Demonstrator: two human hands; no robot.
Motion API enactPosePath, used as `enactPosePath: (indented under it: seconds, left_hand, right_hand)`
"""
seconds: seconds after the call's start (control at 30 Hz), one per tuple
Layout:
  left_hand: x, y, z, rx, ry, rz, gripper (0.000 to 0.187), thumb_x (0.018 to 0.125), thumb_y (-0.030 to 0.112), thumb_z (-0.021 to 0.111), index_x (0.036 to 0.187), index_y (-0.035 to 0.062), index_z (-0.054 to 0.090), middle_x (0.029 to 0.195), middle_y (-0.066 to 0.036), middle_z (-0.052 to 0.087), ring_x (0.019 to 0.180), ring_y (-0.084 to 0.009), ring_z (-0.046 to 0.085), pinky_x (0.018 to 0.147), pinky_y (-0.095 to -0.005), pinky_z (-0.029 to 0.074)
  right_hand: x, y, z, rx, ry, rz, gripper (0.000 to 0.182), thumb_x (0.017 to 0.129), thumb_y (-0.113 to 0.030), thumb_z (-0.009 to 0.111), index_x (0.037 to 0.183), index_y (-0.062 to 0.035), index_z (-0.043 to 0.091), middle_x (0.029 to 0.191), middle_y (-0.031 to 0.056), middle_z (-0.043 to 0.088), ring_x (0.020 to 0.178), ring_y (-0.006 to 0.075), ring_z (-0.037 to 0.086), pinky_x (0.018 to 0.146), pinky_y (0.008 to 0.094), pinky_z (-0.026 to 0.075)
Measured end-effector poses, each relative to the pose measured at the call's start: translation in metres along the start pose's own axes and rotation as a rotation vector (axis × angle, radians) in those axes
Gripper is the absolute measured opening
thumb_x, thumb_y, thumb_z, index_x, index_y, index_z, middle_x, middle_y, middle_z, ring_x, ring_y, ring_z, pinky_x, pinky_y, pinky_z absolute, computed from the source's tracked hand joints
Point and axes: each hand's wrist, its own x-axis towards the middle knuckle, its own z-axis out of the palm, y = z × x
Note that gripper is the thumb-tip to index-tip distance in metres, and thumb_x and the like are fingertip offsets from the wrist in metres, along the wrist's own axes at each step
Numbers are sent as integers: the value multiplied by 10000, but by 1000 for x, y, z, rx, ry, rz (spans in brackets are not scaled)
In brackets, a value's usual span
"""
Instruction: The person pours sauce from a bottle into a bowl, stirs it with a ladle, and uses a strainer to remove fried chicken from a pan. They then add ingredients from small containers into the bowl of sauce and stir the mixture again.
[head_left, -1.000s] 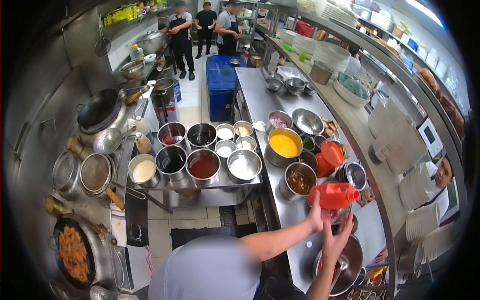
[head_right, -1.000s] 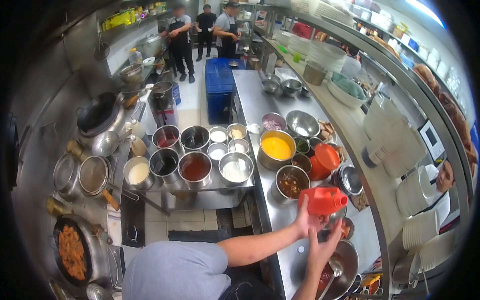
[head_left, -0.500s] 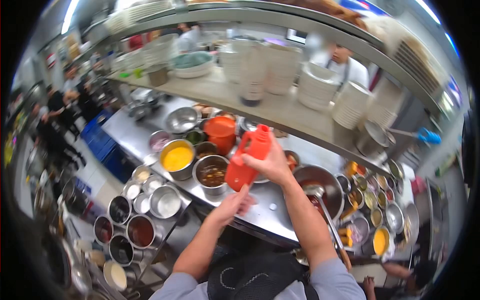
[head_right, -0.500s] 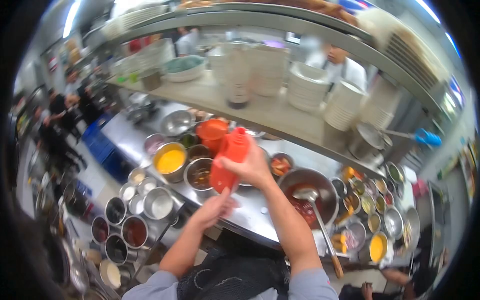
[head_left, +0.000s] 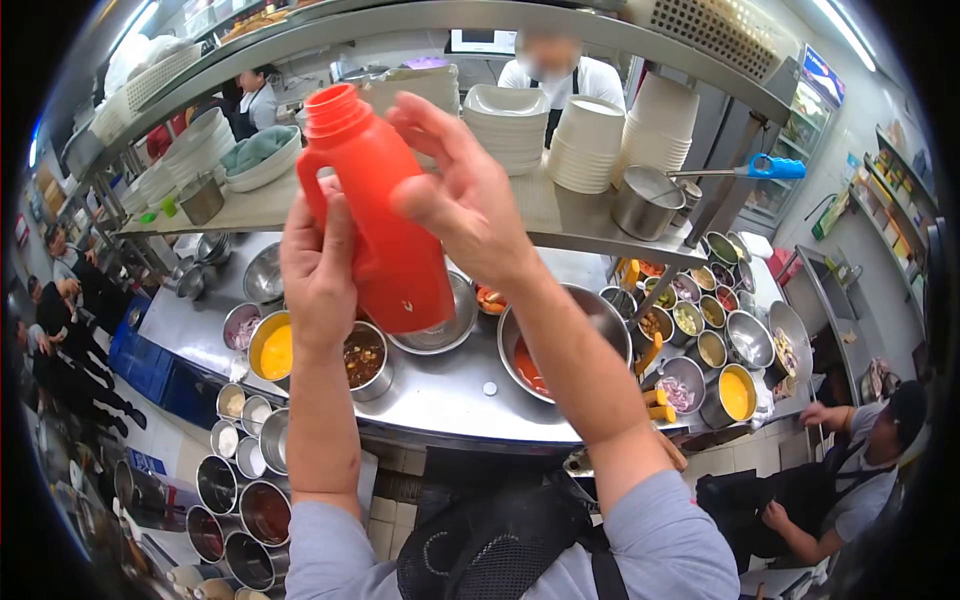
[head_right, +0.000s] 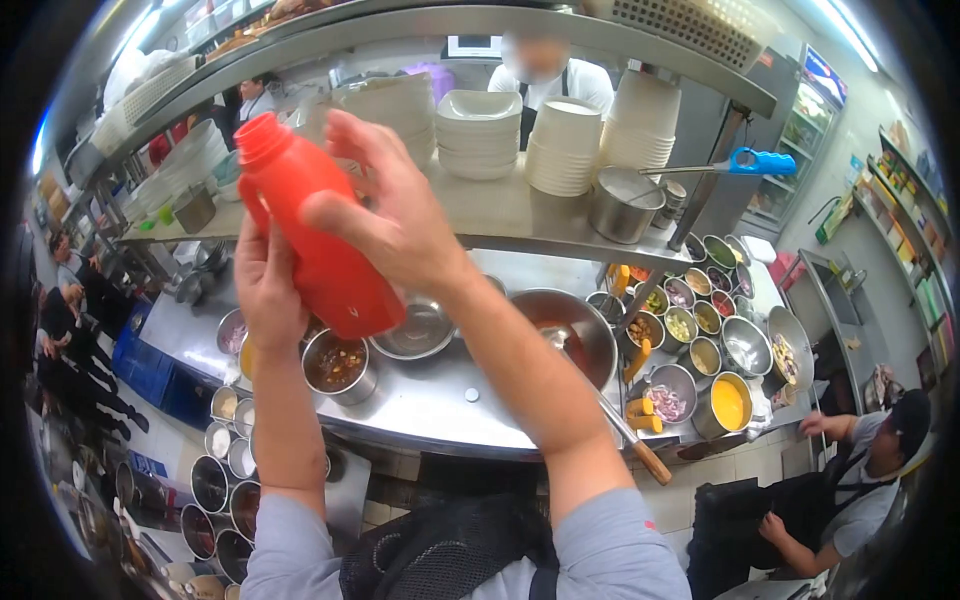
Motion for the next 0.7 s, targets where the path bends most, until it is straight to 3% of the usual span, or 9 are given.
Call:
enactPosePath:
  seconds: [0.1,0.13,0.2,0.27,0.4,0.47,0.5,0.57,0.7]
  left_hand:
    - [8,7,-16,105,81,136,306,1060,256,517,1256,29,581,1073,-17,657,937,-52,608,810,-216,499]
    - [9,13,-25,108,75,145,306,1060,256,517,1256,29,581,1073,-17,657,937,-52,608,810,-216,499]
    - [9,25,-40,90,156,106,328,1061,269,511,1264,21,580,1108,-33,663,963,-68,618,834,-226,503]
    - [4,28,-59,131,161,115,344,1063,282,505,1266,14,579,1114,-42,665,963,-84,628,845,-239,506]
    - [-15,33,-79,175,279,79,333,1062,274,504,1262,16,569,1133,-59,668,1001,-104,639,882,-256,516]
    - [-31,21,-120,190,368,173,270,1063,224,502,1236,29,569,1171,-72,669,1045,-123,643,921,-266,520]
    - [-39,26,-137,446,386,207,233,1068,191,488,1220,42,583,1169,-50,659,1036,-107,625,906,-258,510]
    - [-50,59,-128,454,505,192,208,1065,189,505,1163,46,620,1062,16,646,942,-68,571,837,-234,467]
    - [-95,78,-191,570,562,168,304,1044,329,550,1120,44,625,905,20,604,842,-83,536,778,-260,454]
  right_hand:
    - [-86,28,-6,-26,245,331,427,993,-207,609,1336,26,507,1276,131,605,1197,224,565,998,354,455]
    - [-140,50,-2,-516,89,344,383,958,-169,623,1284,17,548,1236,182,611,1162,269,584,948,377,478]
    - [-253,88,17,-816,-259,503,432,918,-117,590,1330,-17,514,1319,255,516,1165,432,564,955,493,496]
    - [-314,97,25,-1000,-582,1010,497,890,-98,577,1381,-78,501,1438,252,399,1119,479,562,948,571,480]
    - [-393,147,18,-1324,-614,1020,516,894,-169,602,1399,-145,495,1431,264,415,1112,465,563,919,554,500]
    - [-405,161,9,-1174,-639,1129,430,885,-138,576,1310,-82,536,1303,279,534,1101,446,578,921,536,494]
    - [-437,179,0,-1267,-738,871,324,861,-87,557,1177,-20,586,1133,267,630,1092,420,592,948,515,479]
    - [-420,176,-8,-1187,-920,793,264,811,-36,577,1063,1,649,1058,268,645,1093,417,590,996,485,454]
    - [-399,181,4,-1112,-697,887,294,815,-18,580,1100,25,640,1082,251,625,1051,414,606,937,492,485]
